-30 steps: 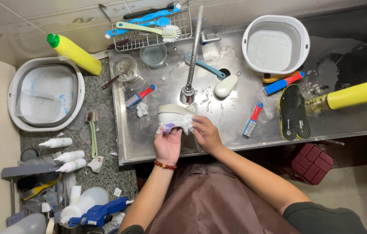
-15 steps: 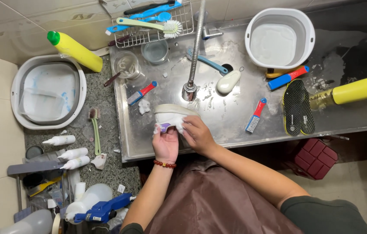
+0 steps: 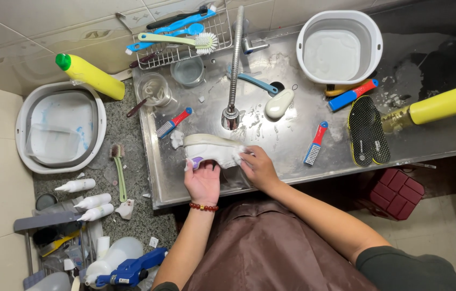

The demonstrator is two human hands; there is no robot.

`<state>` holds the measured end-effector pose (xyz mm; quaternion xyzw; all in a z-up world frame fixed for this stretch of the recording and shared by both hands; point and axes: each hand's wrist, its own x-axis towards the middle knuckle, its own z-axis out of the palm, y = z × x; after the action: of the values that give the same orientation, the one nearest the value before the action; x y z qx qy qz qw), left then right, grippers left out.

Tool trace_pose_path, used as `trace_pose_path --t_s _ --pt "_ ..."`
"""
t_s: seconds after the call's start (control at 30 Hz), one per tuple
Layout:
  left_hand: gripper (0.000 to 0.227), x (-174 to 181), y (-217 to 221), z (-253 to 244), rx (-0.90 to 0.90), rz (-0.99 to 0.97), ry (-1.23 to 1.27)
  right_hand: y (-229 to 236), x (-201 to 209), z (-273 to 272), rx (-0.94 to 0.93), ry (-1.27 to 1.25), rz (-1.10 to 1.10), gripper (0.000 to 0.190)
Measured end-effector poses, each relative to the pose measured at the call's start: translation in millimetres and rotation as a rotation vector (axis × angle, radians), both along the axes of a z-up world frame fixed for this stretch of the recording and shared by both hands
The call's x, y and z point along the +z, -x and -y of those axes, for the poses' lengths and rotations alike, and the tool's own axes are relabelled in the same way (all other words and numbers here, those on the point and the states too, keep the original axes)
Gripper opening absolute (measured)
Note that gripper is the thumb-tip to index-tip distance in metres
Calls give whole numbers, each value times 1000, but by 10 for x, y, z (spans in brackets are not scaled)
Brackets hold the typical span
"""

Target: Cleaning a white sneaker using a cloth and soapy water at a sink.

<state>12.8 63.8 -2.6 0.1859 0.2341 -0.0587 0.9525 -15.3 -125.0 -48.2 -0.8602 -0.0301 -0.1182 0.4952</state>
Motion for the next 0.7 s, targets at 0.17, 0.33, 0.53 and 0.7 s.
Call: trace_pose_path --t_s 0.17,0.33,0.53,0.7 --pt "41 37 14 18 -22 51 -27 -105 320 -77 101 18 166 27" --pt "46 -10 2 -14 -18 11 -76 59 -129 207 59 137 47 25" --pt "47 -97 -50 6 -43 -3 -288 83 -115 327 -27 41 -114 27" --pt "34 -533 -6 -56 -314 -107 -436 53 42 270 51 -77 -111 29"
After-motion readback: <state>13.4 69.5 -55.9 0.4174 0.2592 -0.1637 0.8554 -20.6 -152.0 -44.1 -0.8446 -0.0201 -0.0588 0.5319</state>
